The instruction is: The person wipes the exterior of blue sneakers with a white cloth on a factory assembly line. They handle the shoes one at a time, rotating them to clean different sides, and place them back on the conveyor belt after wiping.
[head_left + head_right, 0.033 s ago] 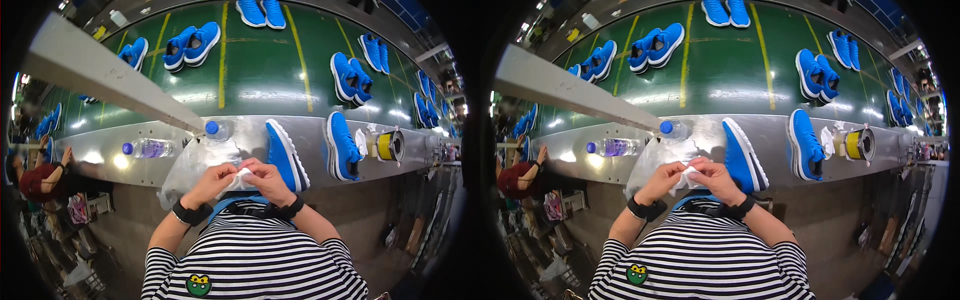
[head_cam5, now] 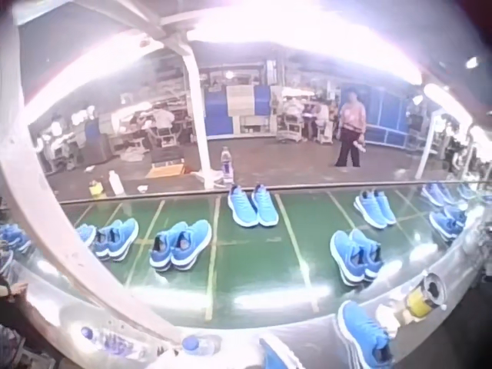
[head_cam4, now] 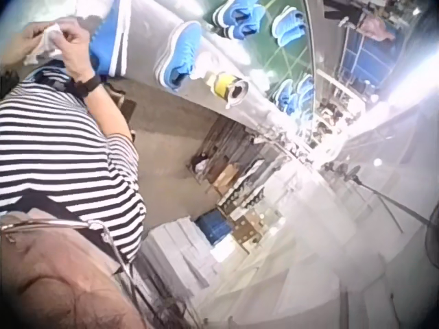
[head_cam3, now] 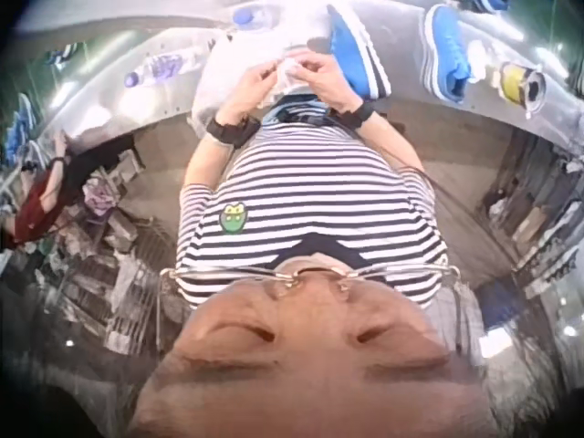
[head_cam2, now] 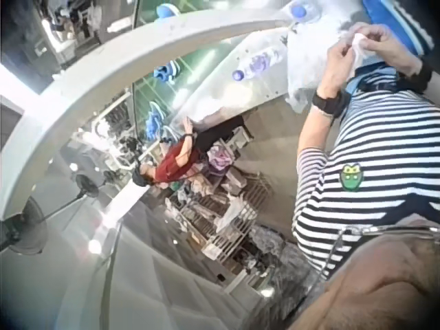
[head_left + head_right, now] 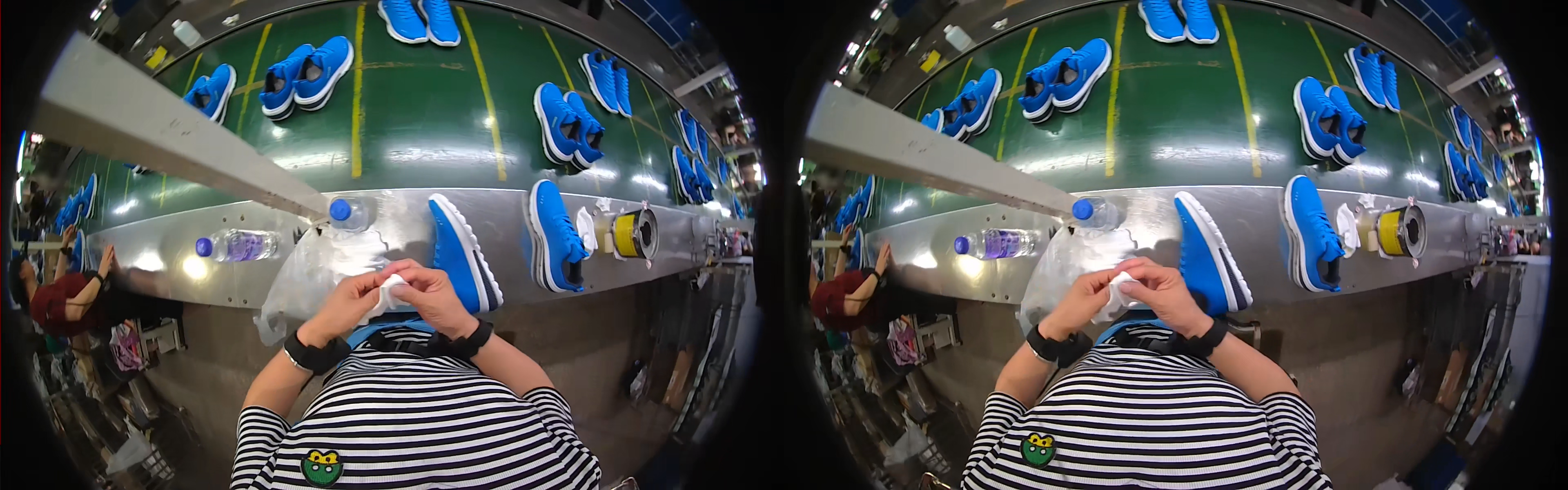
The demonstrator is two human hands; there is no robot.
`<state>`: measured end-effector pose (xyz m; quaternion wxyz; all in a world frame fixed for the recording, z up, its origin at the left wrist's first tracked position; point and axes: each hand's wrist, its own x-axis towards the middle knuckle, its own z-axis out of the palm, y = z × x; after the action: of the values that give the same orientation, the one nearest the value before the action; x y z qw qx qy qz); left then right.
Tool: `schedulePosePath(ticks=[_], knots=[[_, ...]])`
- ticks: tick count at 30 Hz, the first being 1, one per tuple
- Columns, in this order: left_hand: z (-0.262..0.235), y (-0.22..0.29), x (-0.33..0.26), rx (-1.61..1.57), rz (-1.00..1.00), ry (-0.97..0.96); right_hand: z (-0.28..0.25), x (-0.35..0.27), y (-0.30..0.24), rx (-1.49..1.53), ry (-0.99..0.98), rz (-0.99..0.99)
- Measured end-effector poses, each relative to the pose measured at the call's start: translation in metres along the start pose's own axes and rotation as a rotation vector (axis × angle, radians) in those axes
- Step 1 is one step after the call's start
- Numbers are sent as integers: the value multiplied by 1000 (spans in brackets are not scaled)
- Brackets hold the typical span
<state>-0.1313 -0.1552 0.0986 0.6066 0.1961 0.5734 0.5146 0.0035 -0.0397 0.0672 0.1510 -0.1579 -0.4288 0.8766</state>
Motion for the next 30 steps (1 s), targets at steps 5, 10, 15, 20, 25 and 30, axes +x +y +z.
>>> schedulePosePath(ticks=[5,10,15,20,25,30], knots=[[0,-45,5,231,203,238,-5,-8,4,-104,201,66],[8,-26,1,9,182,176,-2,-14,3,-311,230,-19],[-12,-41,22,293,365,615,-14,-11,5,-232,295,9],[-40,-39,58,758,526,824,-29,-3,-3,-42,259,27],[-43,-44,96,806,607,841,-32,-4,-15,-54,314,39],[-47,-34,111,890,716,769,-33,-9,-19,-57,391,3]])
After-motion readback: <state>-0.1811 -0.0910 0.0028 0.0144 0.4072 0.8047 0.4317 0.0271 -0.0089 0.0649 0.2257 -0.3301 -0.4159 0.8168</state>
